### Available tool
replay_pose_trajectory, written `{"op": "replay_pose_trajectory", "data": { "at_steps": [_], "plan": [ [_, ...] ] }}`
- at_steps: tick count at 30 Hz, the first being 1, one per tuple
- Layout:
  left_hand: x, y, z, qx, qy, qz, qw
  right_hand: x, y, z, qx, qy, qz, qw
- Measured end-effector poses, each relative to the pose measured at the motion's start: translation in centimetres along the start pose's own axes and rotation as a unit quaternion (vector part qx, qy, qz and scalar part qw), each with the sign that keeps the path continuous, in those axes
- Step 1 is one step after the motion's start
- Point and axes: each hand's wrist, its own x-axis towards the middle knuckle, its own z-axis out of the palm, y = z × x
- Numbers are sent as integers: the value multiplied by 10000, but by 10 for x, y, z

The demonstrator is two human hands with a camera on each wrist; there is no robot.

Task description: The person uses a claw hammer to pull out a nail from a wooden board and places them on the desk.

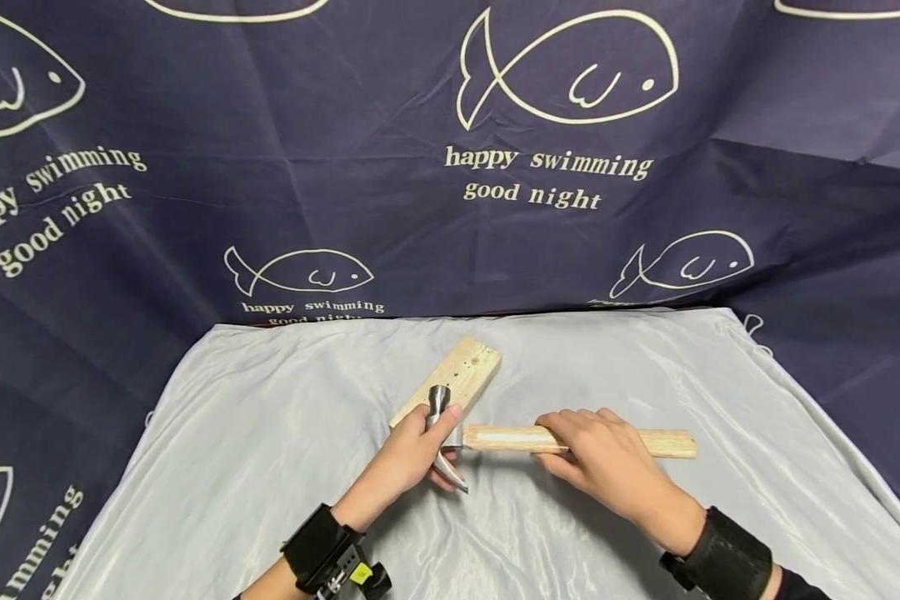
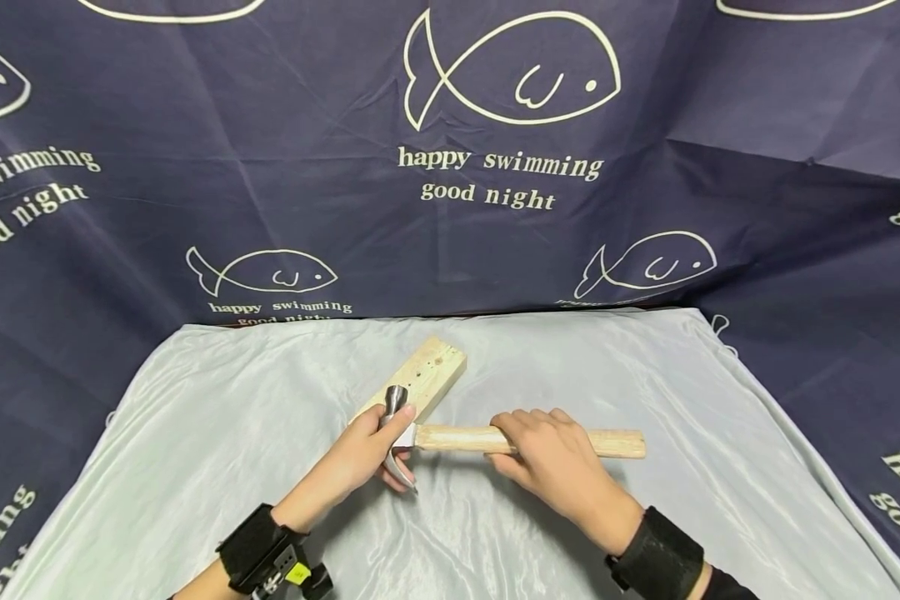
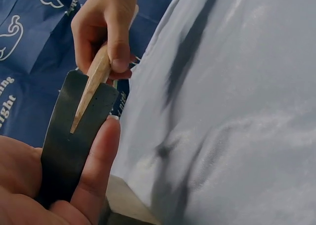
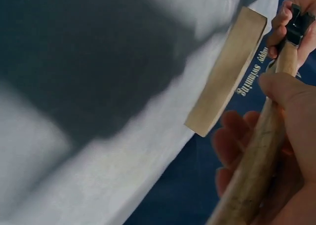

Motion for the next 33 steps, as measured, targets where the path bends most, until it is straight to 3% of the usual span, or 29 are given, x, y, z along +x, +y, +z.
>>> {"op": "replay_pose_trajectory", "data": {
  "at_steps": [10, 16, 23, 26, 29, 31, 33],
  "plan": [
    [-4, 11, -6, -384, 91, -41, 9992, 11, -4, -3, 299, 15, -315, 9991],
    [-5, 20, -9, -741, 280, 2, 9969, 17, -5, -1, 560, 516, -769, 9941],
    [5, 19, -7, -1026, 566, -34, 9931, 12, -3, -1, 474, 768, -790, 9928],
    [7, 20, -4, -1056, 627, -30, 9924, 8, -3, -2, 626, 1082, -1085, 9862],
    [7, 21, -1, -1048, 711, -31, 9919, 5, -5, -1, 753, 1639, -1385, 9738],
    [8, 22, 0, -1044, 777, -21, 9915, 4, -5, 0, 742, 1912, -1466, 9677],
    [8, 22, 0, -1031, 821, -15, 9913, 2, -4, 3, 719, 1988, -1386, 9675]
  ]
}}
